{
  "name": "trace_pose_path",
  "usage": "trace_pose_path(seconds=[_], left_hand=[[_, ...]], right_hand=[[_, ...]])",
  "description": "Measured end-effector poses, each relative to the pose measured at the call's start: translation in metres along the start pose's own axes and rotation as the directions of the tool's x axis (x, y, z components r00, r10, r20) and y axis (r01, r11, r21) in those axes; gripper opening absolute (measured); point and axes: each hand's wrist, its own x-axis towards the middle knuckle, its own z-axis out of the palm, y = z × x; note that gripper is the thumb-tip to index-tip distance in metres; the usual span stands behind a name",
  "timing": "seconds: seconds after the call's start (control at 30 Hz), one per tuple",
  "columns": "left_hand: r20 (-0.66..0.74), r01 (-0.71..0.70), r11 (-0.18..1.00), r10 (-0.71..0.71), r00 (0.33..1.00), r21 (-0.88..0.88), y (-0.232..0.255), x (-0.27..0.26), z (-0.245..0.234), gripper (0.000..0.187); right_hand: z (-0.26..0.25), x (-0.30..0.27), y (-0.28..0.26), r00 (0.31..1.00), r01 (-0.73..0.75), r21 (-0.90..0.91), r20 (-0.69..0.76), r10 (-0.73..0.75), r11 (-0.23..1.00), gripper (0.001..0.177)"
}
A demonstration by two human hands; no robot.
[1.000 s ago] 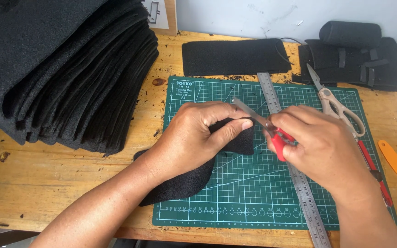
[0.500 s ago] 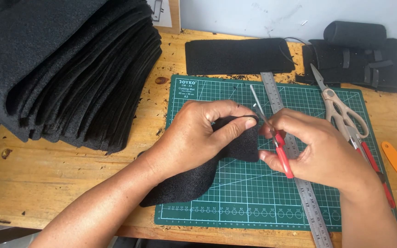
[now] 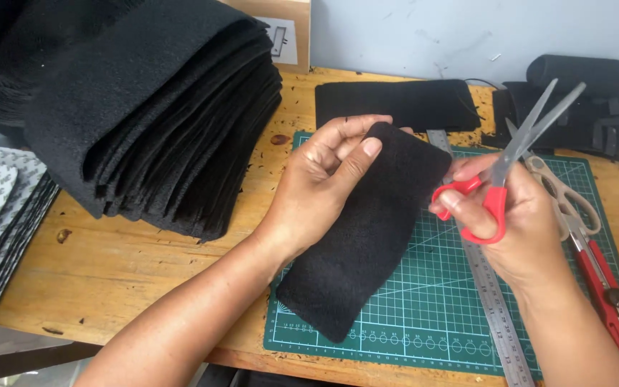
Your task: Trimming the edges of black felt fabric pieces using scissors on a cutting mat.
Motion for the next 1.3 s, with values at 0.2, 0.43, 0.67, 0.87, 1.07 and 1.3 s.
trace_pose_path(seconds=[0.2, 0.43, 0.67, 0.87, 1.07, 1.3], left_hand=[[0.023, 0.104, 0.991, -0.102, 0.994, -0.088, -0.021, -0.002, -0.005, 0.040], [0.002, 0.235, 0.970, -0.236, 0.972, 0.055, -0.028, -0.002, -0.004, 0.021], [-0.004, 0.279, 0.960, -0.279, 0.960, -0.032, -0.034, 0.000, -0.004, 0.024], [-0.014, 0.291, 0.957, -0.291, 0.957, 0.021, -0.033, -0.001, -0.002, 0.022], [0.039, 0.287, 0.955, -0.290, 0.956, 0.071, -0.041, -0.004, -0.004, 0.015], [0.095, 0.296, 0.941, -0.313, 0.945, 0.162, -0.048, -0.005, -0.009, 0.009]], right_hand=[[0.005, 0.004, 0.001, 0.968, 0.052, -0.126, -0.237, -0.081, 0.991, 0.026], [0.004, 0.004, -0.002, 0.954, 0.111, -0.159, -0.261, -0.150, 0.981, 0.025], [0.005, 0.004, -0.005, 0.942, 0.201, -0.176, -0.234, -0.240, 0.964, 0.026], [0.004, 0.004, -0.006, 0.940, 0.228, -0.184, -0.215, -0.266, 0.956, 0.026], [0.003, 0.005, -0.007, 0.930, 0.219, -0.214, -0.249, -0.270, 0.952, 0.025], [0.003, 0.007, -0.010, 0.916, 0.184, -0.181, -0.326, -0.236, 0.966, 0.024]])
